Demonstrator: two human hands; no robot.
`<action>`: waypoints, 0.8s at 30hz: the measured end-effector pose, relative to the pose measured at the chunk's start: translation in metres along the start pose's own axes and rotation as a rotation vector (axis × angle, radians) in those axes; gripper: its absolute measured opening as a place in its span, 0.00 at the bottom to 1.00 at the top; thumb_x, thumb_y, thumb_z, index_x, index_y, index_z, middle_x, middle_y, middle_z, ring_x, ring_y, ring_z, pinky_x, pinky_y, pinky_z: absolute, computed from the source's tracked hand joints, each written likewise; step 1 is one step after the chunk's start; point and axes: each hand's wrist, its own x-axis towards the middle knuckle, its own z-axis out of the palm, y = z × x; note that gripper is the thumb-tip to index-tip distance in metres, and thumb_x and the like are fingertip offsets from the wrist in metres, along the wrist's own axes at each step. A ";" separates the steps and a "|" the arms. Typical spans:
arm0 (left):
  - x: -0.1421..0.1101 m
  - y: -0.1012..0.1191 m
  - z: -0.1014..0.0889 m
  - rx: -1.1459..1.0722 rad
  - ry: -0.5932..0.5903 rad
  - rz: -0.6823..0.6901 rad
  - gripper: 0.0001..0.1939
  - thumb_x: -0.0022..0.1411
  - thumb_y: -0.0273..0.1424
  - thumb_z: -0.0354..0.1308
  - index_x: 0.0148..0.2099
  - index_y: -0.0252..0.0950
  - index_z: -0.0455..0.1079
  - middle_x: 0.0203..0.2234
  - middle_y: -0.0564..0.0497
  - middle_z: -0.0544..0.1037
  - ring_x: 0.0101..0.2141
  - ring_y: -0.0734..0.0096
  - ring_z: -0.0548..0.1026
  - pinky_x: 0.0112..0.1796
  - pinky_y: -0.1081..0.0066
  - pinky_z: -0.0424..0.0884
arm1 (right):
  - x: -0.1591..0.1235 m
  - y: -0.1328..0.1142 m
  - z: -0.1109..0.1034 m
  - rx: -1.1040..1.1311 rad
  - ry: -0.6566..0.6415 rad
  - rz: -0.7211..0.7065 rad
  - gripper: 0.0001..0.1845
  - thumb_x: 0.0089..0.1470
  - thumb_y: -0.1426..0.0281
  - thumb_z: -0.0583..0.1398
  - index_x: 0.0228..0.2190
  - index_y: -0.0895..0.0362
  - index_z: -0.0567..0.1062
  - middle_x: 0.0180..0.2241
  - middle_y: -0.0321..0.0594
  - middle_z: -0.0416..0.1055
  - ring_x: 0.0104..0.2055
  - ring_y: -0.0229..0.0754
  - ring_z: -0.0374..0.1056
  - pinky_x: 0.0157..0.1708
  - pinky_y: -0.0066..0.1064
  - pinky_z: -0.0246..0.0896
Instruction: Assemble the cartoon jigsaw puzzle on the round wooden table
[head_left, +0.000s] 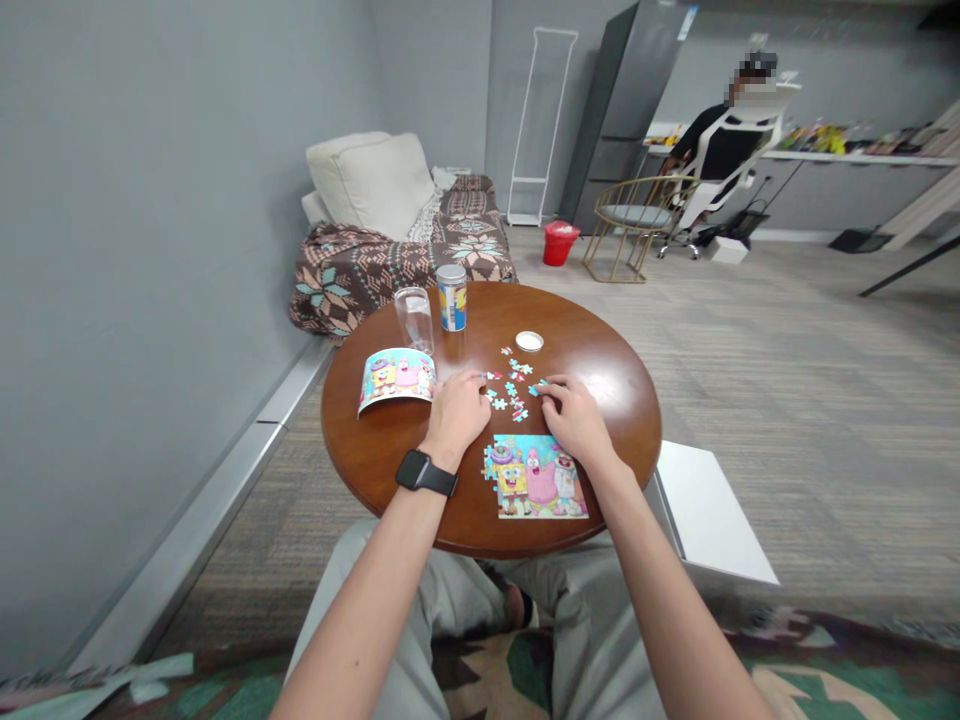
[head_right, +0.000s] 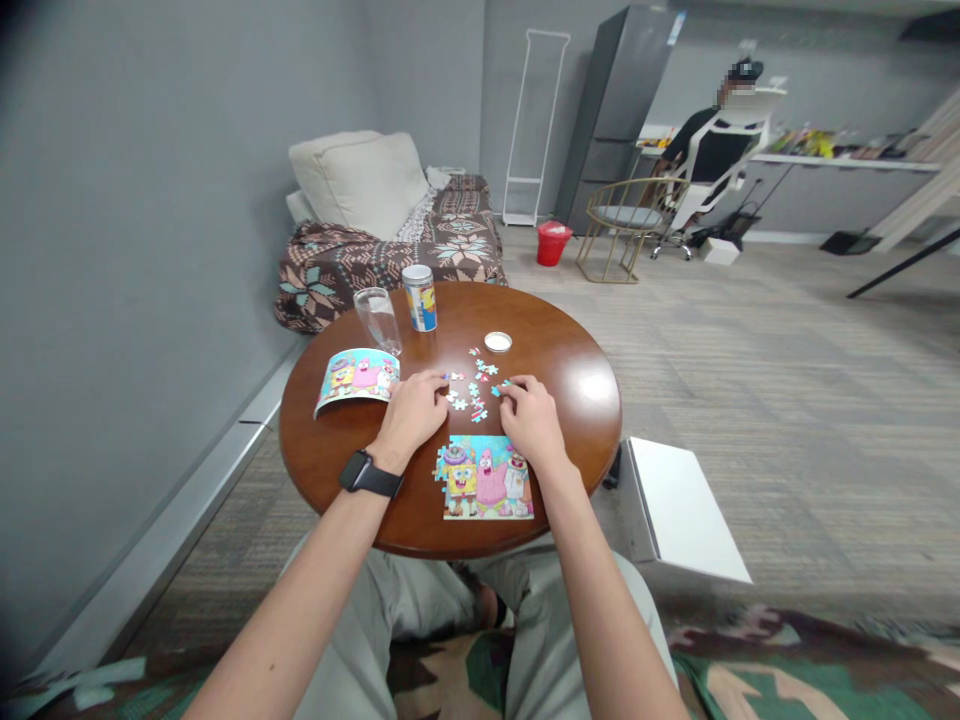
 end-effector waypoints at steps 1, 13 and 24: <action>0.000 0.000 0.000 -0.002 0.000 -0.001 0.17 0.62 0.22 0.50 0.46 0.36 0.78 0.53 0.47 0.78 0.52 0.59 0.75 0.54 0.61 0.68 | 0.000 0.000 0.000 0.003 0.002 0.001 0.17 0.57 0.72 0.53 0.39 0.56 0.81 0.47 0.49 0.73 0.51 0.53 0.69 0.55 0.49 0.63; -0.006 0.003 -0.001 0.066 0.111 -0.329 0.23 0.64 0.32 0.50 0.60 0.35 0.67 0.66 0.40 0.62 0.67 0.46 0.54 0.63 0.38 0.51 | 0.001 0.001 -0.001 0.088 0.039 0.001 0.13 0.55 0.73 0.53 0.38 0.55 0.76 0.44 0.48 0.74 0.49 0.52 0.69 0.53 0.49 0.63; 0.002 -0.008 0.010 -0.018 0.177 -0.218 0.17 0.63 0.26 0.49 0.52 0.27 0.68 0.60 0.30 0.67 0.61 0.49 0.65 0.60 0.54 0.63 | 0.002 0.002 -0.001 0.145 0.088 0.017 0.11 0.54 0.74 0.52 0.36 0.55 0.73 0.40 0.47 0.73 0.45 0.51 0.69 0.49 0.46 0.65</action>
